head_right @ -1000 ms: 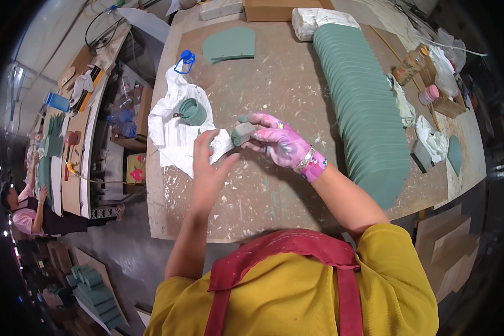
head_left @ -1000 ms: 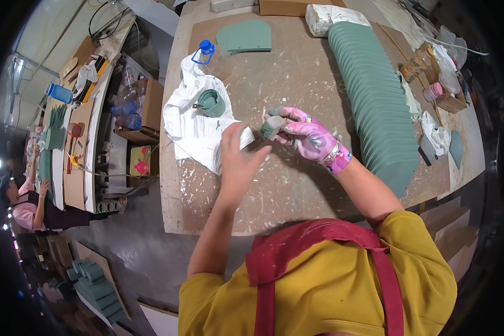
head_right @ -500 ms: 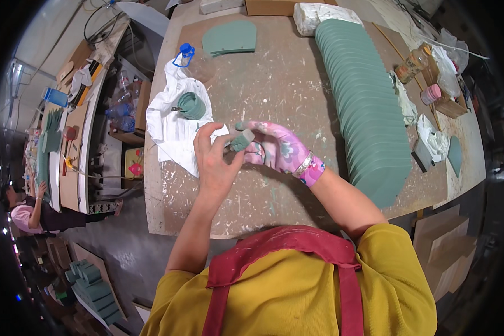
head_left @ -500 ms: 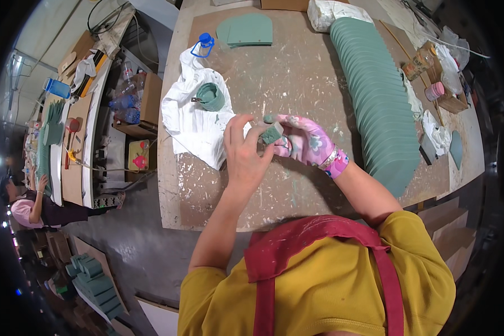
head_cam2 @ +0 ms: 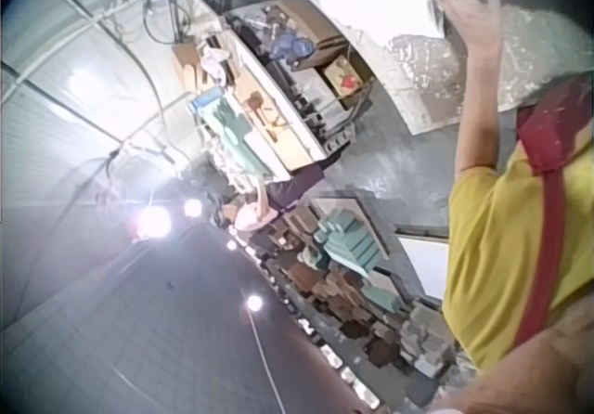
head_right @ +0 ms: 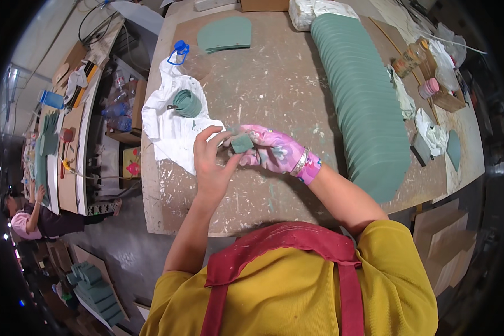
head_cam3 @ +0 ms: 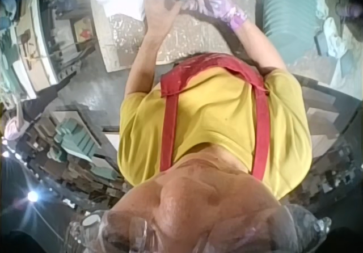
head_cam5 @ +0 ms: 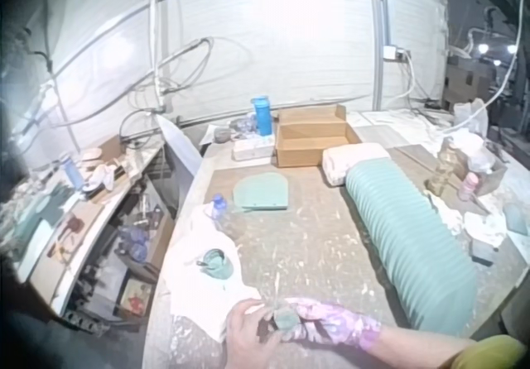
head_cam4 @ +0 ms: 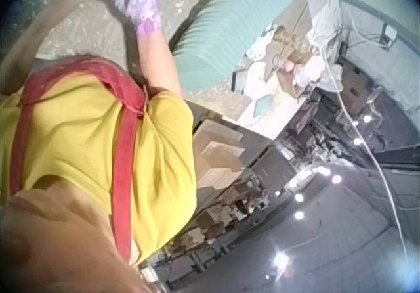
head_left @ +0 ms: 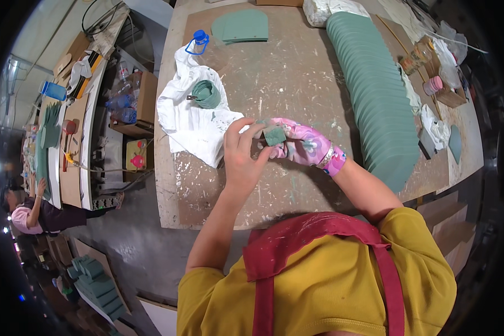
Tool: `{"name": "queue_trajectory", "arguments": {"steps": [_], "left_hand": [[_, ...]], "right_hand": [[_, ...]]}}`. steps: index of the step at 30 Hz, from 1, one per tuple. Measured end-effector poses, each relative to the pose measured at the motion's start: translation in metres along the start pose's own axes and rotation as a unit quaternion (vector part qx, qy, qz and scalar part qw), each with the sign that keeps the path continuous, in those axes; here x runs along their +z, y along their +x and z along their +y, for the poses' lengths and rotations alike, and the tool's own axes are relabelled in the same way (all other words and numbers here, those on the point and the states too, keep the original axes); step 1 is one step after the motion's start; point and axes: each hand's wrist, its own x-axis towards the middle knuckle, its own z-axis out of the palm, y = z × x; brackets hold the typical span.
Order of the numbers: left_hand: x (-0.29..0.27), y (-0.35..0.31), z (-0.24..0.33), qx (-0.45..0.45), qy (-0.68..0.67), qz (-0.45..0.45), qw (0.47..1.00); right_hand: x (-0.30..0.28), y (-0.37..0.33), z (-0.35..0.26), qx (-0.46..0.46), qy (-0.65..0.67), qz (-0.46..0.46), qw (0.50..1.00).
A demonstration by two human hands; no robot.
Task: The person sands a small foam block by hand, sands the edges of a stack of foam panels with a sanding block, and wipes the stack with a cloth.
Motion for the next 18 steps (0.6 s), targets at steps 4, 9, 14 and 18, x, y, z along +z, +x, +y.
{"name": "queue_trajectory", "arguments": {"steps": [4, 9, 14, 18], "left_hand": [[-0.001, 0.001, 0.003, -0.003, -0.037, -0.013, 0.999], [0.000, 0.001, 0.002, 0.033, -0.020, -0.015, 0.999], [-0.003, -0.001, 0.007, 0.071, 0.016, -0.023, 0.997], [-0.001, -0.001, 0.010, 0.070, 0.005, -0.041, 0.997]], "right_hand": [[0.003, -0.004, 0.004, -0.007, 0.055, 0.017, 0.998], [-0.005, -0.006, 0.011, -0.002, 0.086, -0.012, 0.996], [-0.001, -0.011, 0.014, -0.007, 0.080, 0.016, 0.997], [-0.001, -0.016, 0.014, -0.019, 0.085, 0.026, 0.996]]}}
